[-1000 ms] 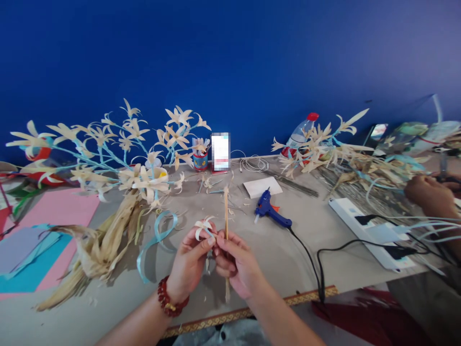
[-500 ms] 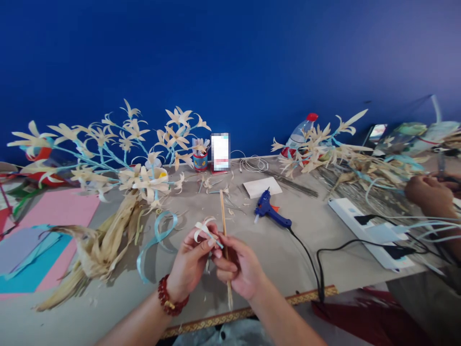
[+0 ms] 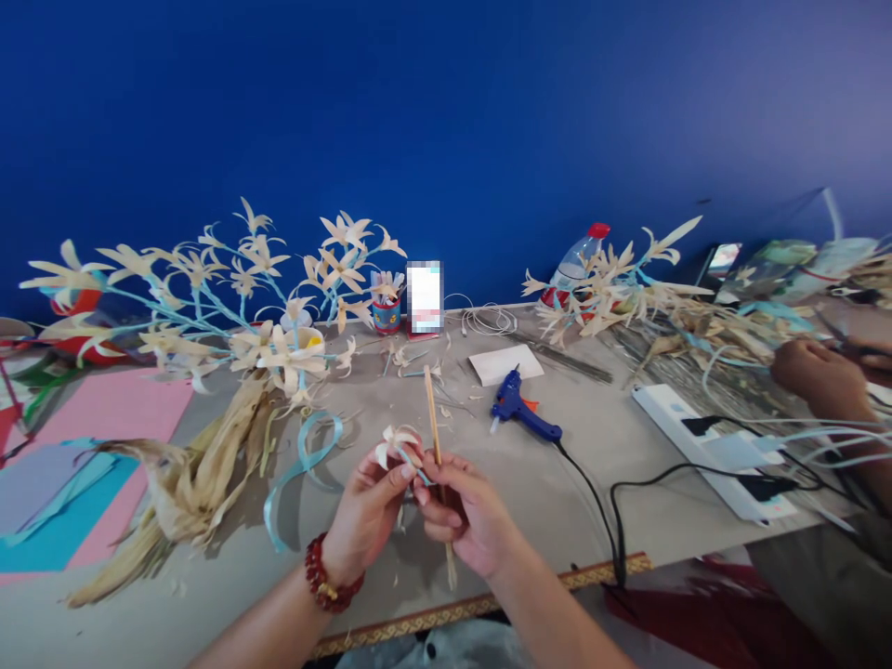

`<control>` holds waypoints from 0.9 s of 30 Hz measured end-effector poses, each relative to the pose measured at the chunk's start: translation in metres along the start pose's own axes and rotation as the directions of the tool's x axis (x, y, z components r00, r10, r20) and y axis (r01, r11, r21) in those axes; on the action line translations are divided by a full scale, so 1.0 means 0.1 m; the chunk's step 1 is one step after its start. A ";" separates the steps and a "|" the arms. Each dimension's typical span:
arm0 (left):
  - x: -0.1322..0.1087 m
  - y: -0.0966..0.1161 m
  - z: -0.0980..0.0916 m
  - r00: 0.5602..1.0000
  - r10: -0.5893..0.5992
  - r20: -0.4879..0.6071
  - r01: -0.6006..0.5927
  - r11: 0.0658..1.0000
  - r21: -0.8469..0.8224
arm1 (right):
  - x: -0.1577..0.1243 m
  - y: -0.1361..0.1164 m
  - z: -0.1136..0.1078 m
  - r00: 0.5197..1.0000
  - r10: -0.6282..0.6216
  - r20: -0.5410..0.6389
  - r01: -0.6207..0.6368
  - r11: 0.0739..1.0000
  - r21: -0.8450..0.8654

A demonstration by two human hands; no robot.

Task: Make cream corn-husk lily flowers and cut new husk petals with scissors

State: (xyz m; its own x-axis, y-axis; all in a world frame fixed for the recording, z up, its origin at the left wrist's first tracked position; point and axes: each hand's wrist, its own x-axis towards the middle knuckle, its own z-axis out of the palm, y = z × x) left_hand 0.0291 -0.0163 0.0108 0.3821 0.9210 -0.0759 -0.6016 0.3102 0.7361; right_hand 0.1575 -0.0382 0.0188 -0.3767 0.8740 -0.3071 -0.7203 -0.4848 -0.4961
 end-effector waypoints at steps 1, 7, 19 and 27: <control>0.00 0.00 0.00 1.000 0.002 0.002 -0.002 1.000 0.003 | 0.00 0.00 0.00 1.000 0.005 -0.002 -0.005 1.000 -0.001; 0.01 -0.02 0.00 1.000 0.005 -0.017 -0.005 1.000 -0.012 | -0.01 0.06 0.03 0.994 -0.066 -0.084 0.064 0.998 -0.028; 0.02 -0.06 -0.05 0.996 0.016 -0.085 -0.020 0.999 -0.039 | -0.03 0.13 0.03 0.925 -0.349 -0.153 0.291 0.906 -0.307; 0.04 -0.03 -0.03 0.997 0.047 -0.058 -0.052 0.995 -0.080 | -0.02 0.05 -0.09 0.896 -0.358 -0.261 0.301 0.925 -0.234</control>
State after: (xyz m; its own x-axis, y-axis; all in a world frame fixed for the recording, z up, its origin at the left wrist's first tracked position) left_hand 0.0304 -0.0125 0.0064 0.3121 0.9467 -0.0801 -0.6749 0.2803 0.6826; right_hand 0.1602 -0.0428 0.0099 0.0722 0.9480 -0.3099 -0.6430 -0.1933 -0.7410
